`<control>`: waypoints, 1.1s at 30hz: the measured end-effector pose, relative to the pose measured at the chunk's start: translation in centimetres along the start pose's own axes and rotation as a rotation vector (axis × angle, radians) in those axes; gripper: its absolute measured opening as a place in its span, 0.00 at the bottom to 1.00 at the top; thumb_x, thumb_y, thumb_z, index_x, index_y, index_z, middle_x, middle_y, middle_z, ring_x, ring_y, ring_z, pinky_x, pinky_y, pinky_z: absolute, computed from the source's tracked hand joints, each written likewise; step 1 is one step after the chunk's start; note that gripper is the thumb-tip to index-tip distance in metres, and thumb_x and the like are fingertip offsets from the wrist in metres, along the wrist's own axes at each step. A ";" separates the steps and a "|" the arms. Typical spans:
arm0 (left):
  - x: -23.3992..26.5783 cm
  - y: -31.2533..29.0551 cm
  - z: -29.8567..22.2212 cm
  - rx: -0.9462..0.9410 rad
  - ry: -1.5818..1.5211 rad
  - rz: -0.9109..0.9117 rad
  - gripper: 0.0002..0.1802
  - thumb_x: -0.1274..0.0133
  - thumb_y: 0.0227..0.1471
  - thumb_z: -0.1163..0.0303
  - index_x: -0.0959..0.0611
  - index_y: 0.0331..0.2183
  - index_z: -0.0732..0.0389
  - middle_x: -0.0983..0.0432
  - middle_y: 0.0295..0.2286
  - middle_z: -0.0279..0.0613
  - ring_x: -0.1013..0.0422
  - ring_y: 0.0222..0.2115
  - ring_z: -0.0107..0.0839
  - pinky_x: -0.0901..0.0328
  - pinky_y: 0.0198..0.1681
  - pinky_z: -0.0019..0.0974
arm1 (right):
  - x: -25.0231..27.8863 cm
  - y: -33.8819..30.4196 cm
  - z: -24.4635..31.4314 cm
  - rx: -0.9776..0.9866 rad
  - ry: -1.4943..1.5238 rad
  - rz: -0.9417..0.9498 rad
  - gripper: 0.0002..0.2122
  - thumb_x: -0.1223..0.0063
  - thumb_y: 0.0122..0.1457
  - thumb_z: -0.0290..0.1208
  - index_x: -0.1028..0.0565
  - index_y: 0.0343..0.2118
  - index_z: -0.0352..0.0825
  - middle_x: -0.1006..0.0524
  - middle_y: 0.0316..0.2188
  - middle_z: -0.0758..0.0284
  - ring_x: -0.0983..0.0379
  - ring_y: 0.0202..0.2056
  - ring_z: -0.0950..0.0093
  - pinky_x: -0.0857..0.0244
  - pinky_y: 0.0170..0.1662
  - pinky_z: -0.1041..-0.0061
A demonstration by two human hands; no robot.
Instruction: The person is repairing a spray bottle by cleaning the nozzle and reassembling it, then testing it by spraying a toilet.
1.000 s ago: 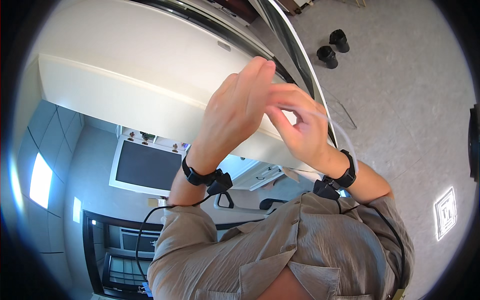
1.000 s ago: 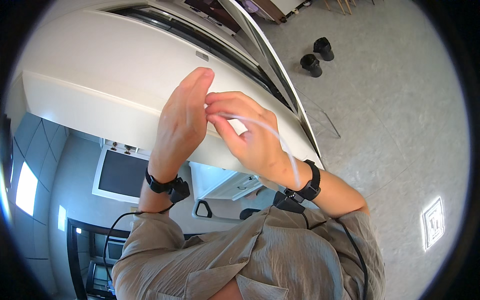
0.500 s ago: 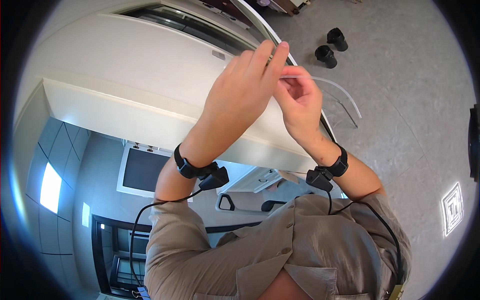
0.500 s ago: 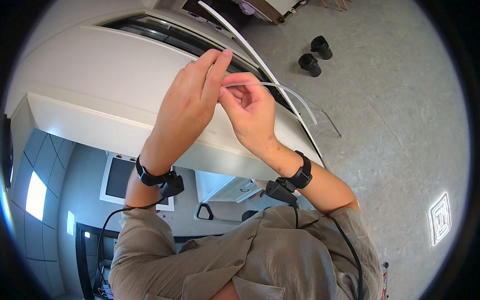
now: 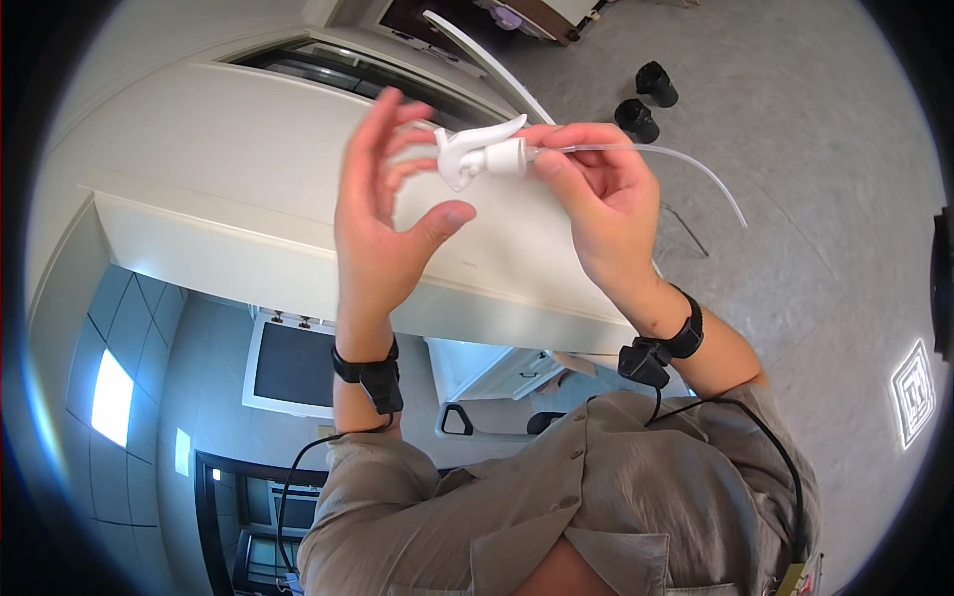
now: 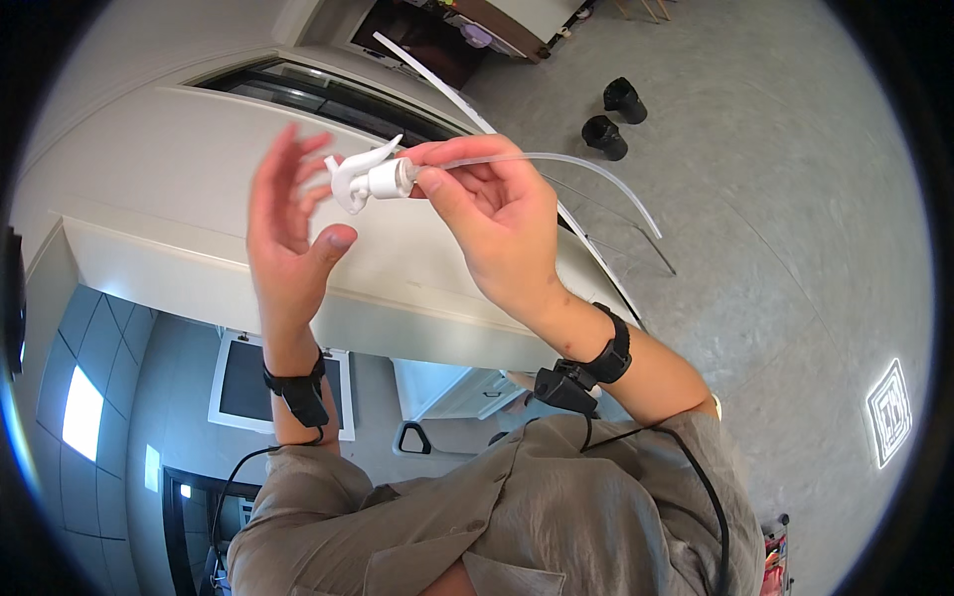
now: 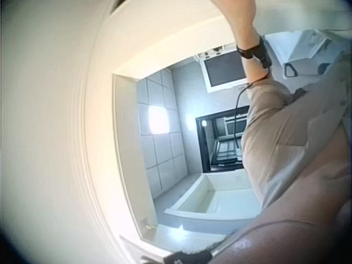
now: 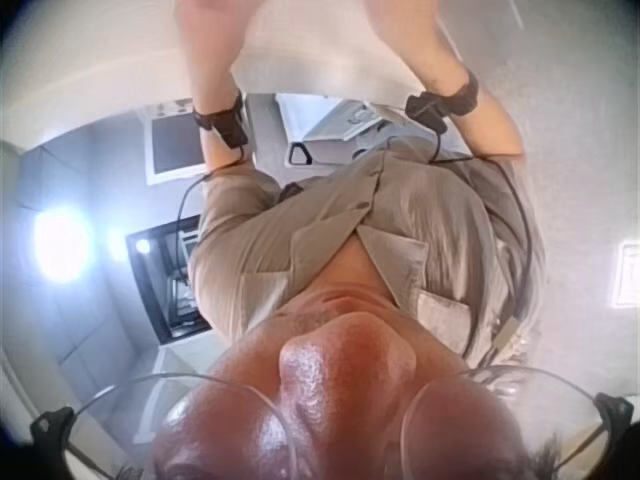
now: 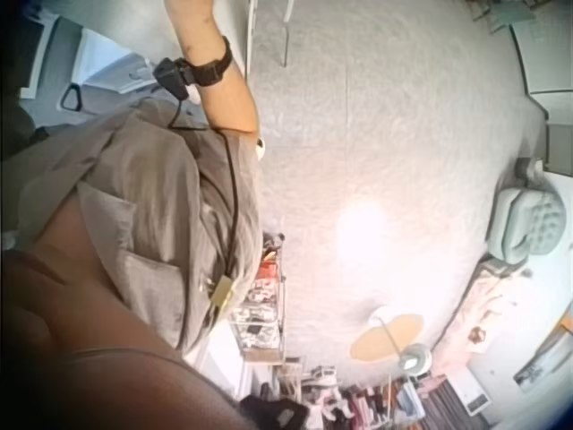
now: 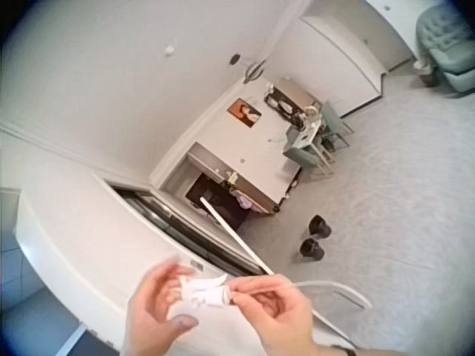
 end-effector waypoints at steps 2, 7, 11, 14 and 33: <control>-0.6 -0.6 0.7 0.082 -0.142 -0.010 0.41 0.31 0.47 0.73 0.32 0.60 0.68 0.28 0.53 0.51 0.28 0.51 0.35 0.30 0.50 0.37 | -0.5 -0.5 -0.1 -0.011 0.007 0.016 0.10 0.47 0.64 0.17 0.29 0.47 0.25 0.22 0.47 0.53 0.24 0.50 0.70 0.28 0.55 0.71; -0.5 -1.2 3.2 0.304 -0.451 -0.001 0.22 0.39 0.57 0.75 0.25 0.51 0.69 0.20 0.40 0.47 0.23 0.35 0.32 0.29 0.39 0.33 | -1.8 -0.6 0.4 0.046 -0.055 0.063 0.10 0.47 0.64 0.17 0.29 0.47 0.24 0.22 0.48 0.52 0.23 0.50 0.69 0.28 0.55 0.70; -1.0 -1.7 3.8 0.358 -0.704 -0.015 0.19 0.40 0.56 0.77 0.24 0.49 0.68 0.20 0.40 0.46 0.23 0.36 0.33 0.29 0.39 0.35 | -1.9 -0.7 0.1 0.056 0.010 0.063 0.10 0.47 0.64 0.16 0.29 0.47 0.24 0.22 0.48 0.52 0.23 0.49 0.69 0.27 0.54 0.69; -1.3 -1.8 4.0 0.356 -0.729 -0.012 0.19 0.39 0.57 0.76 0.24 0.49 0.68 0.20 0.40 0.46 0.24 0.36 0.33 0.30 0.41 0.35 | -1.8 -0.6 0.0 0.035 0.046 0.060 0.09 0.47 0.64 0.16 0.28 0.47 0.24 0.22 0.48 0.51 0.22 0.48 0.68 0.26 0.53 0.68; -1.5 -1.8 4.5 0.363 -0.649 -0.001 0.24 0.40 0.59 0.68 0.27 0.53 0.67 0.22 0.40 0.44 0.26 0.36 0.32 0.32 0.40 0.34 | -0.7 -0.1 -2.9 -0.218 0.377 0.091 0.11 0.48 0.68 0.29 0.28 0.49 0.30 0.22 0.49 0.52 0.23 0.51 0.63 0.26 0.55 0.60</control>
Point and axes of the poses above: each hand's wrist, its own y-axis towards the middle knuckle, its own x-axis out of the back of the hand, z = x × y, the point moved 6 cm from there along y, towards the middle knuckle
